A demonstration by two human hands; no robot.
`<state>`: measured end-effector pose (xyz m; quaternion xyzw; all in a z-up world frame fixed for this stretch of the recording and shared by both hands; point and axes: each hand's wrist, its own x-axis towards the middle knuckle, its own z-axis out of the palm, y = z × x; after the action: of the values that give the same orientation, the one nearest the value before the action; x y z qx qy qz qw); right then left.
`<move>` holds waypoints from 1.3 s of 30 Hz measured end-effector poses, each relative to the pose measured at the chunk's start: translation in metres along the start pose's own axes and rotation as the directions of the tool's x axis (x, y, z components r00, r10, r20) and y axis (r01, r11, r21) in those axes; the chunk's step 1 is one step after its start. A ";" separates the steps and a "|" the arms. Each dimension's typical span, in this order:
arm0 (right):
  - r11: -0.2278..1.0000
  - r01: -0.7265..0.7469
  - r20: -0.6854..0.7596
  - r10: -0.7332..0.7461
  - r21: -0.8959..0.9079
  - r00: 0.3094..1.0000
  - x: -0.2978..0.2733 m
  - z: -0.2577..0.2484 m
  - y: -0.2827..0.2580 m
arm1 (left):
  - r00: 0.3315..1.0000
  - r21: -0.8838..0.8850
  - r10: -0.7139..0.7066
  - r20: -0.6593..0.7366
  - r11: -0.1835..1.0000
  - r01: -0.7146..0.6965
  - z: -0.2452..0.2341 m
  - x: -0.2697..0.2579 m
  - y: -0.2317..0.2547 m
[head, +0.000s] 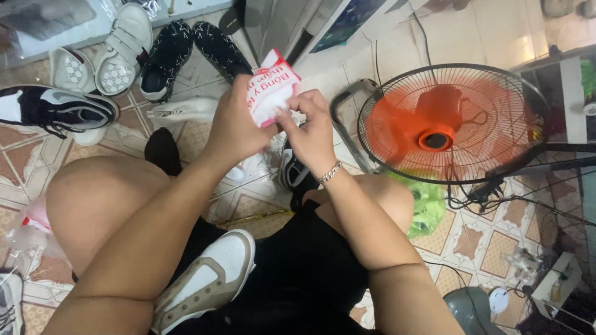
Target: Clean a sneaker using cotton and a liquid cleaning solution.
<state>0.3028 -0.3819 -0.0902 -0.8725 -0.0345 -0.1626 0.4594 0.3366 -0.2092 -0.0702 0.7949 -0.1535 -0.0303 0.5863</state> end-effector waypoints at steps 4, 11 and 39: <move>0.998 -0.049 0.061 0.047 0.028 0.997 0.010 0.000 -0.001 | 0.996 0.020 0.046 -0.072 0.999 -0.045 -0.003 0.005 -0.015; 0.991 0.002 -0.012 -0.001 0.137 1.000 0.021 -0.011 -0.015 | 0.987 -0.016 -0.139 -0.079 0.990 0.138 -0.014 0.012 -0.024; 0.879 -0.008 -0.033 0.027 0.478 0.999 0.007 -0.026 -0.007 | 0.773 0.696 -0.625 0.110 0.603 0.389 0.012 -0.004 -0.155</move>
<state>0.3018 -0.3997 -0.0687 -0.7294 -0.0567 -0.1620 0.6622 0.3621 -0.1775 -0.2207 0.9360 -0.0174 -0.2820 0.2100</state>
